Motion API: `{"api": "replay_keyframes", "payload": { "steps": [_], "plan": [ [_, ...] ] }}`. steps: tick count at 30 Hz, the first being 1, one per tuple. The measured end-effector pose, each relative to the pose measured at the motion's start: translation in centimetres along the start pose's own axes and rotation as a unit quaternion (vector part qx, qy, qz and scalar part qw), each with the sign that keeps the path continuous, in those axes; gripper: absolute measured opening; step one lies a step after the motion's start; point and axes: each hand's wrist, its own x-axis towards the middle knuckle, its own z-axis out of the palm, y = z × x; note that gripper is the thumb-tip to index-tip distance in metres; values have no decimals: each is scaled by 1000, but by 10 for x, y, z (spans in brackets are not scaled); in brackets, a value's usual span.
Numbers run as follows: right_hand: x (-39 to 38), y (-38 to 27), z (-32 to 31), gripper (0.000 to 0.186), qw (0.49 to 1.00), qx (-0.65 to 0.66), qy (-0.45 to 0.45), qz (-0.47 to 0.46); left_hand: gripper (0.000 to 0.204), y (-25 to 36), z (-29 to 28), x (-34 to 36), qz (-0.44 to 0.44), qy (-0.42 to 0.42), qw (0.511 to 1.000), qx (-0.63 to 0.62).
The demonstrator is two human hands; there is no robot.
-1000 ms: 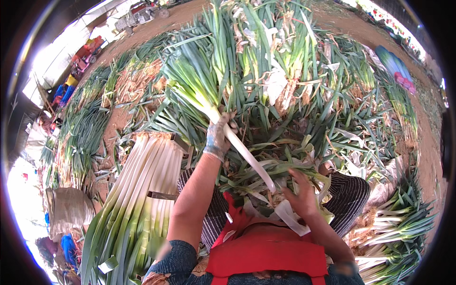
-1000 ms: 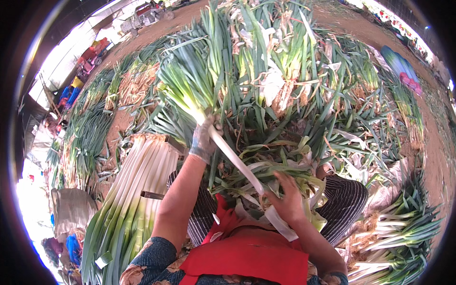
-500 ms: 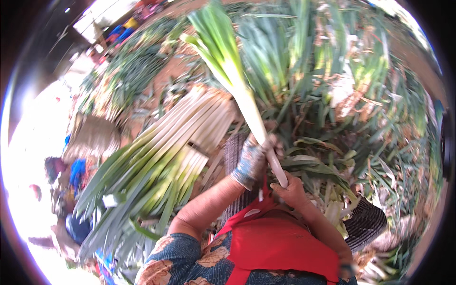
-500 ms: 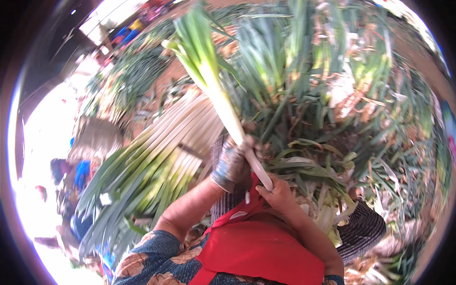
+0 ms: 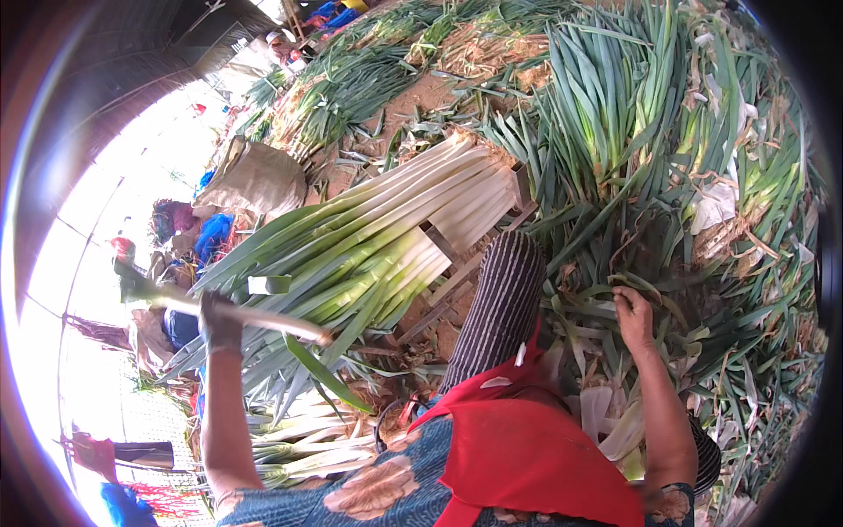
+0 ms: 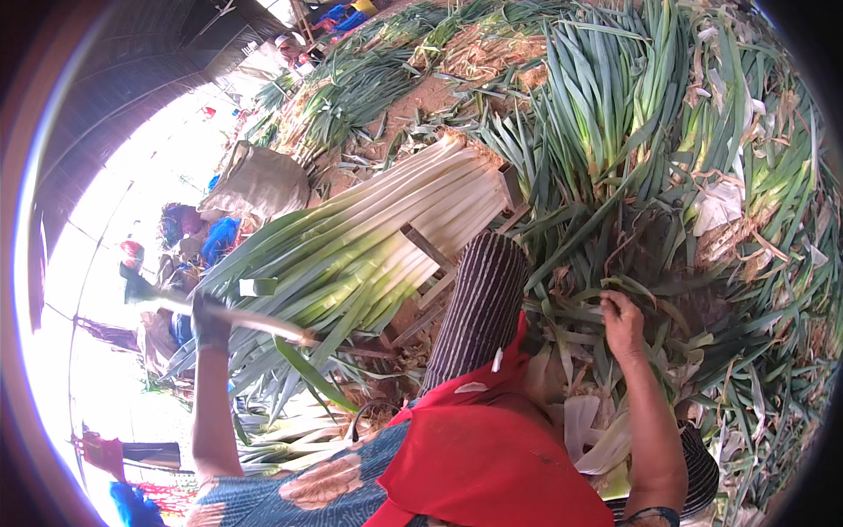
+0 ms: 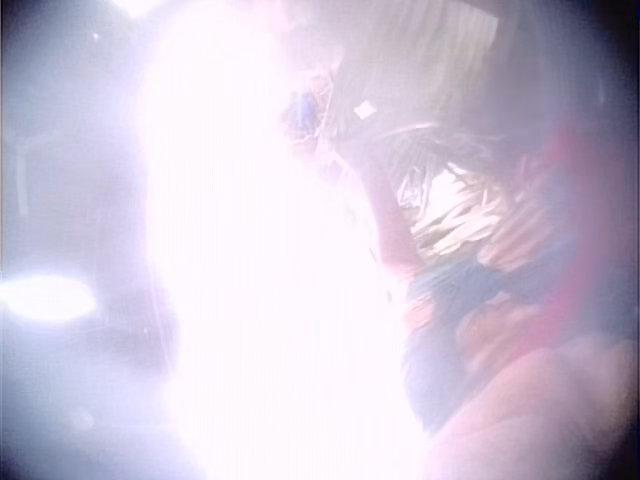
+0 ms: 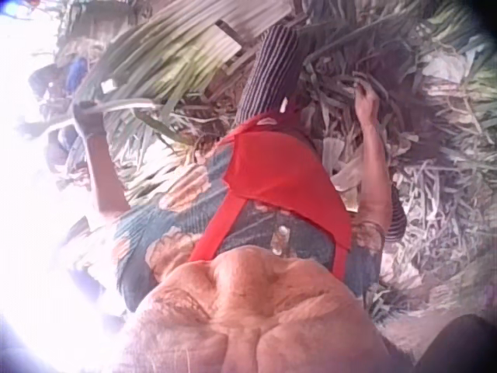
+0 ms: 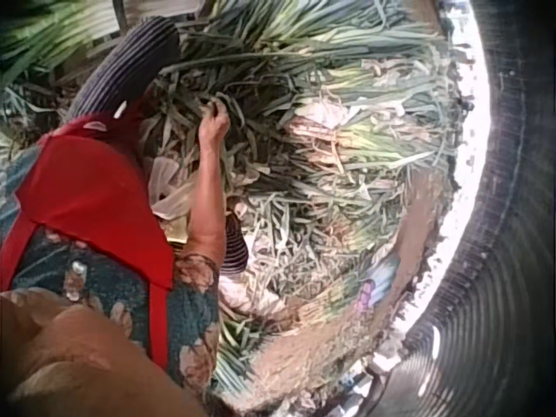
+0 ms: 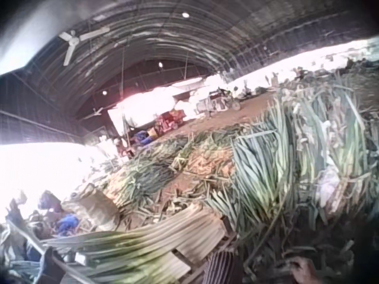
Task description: The person sits on the ground and repeatedly picks up leeks, peels off outer layers and roots, and places the cleaned leeks into a pile. The process is continuous and repetitive.
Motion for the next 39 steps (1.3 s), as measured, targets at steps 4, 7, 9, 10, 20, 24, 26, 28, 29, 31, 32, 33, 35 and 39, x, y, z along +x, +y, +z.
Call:
{"api": "replay_keyframes", "payload": {
  "steps": [4,7,9,10,20,24,26,28,29,31,32,33,35,39],
  "plan": [
    [12,26,-49,14,999,-14,29,15,26,25,-200,-41,-19,92,994,54],
    [7,39,-77,13,995,-13,89,53,31,-20,-251,-131,-158,321,931,73],
    [8,51,-92,14,991,-39,107,70,29,-59,-252,-176,-262,357,884,150],
    [8,70,-102,20,986,-69,122,94,29,-89,-236,-190,-328,321,868,192],
    [-45,123,-48,71,912,-292,-189,217,30,-200,263,-188,-308,-612,709,165],
    [-59,67,-29,69,902,-333,-166,221,40,-248,453,-203,-290,-635,693,183],
    [-61,70,-30,66,920,-301,-110,224,31,-288,508,-192,-244,-635,724,113],
    [-61,87,-43,63,938,-266,-28,220,23,-315,554,-193,-303,-517,800,38],
    [-53,82,-46,60,939,-277,21,202,20,-323,573,-192,-341,-446,827,25],
    [-33,66,-55,55,934,-299,111,161,18,-354,578,-177,-356,-445,821,-31],
    [-13,48,-58,53,946,-280,111,124,20,-365,578,-172,-366,-432,823,-41],
    [12,32,-60,51,955,-260,111,88,19,-372,579,-171,-392,-434,809,-63],
    [66,21,-53,48,963,-262,67,-8,19,-364,581,-174,-438,-430,782,-104],
    [190,2,13,49,952,-270,16,-145,16,-328,588,-166,-355,-376,847,-126]
  ]
}}
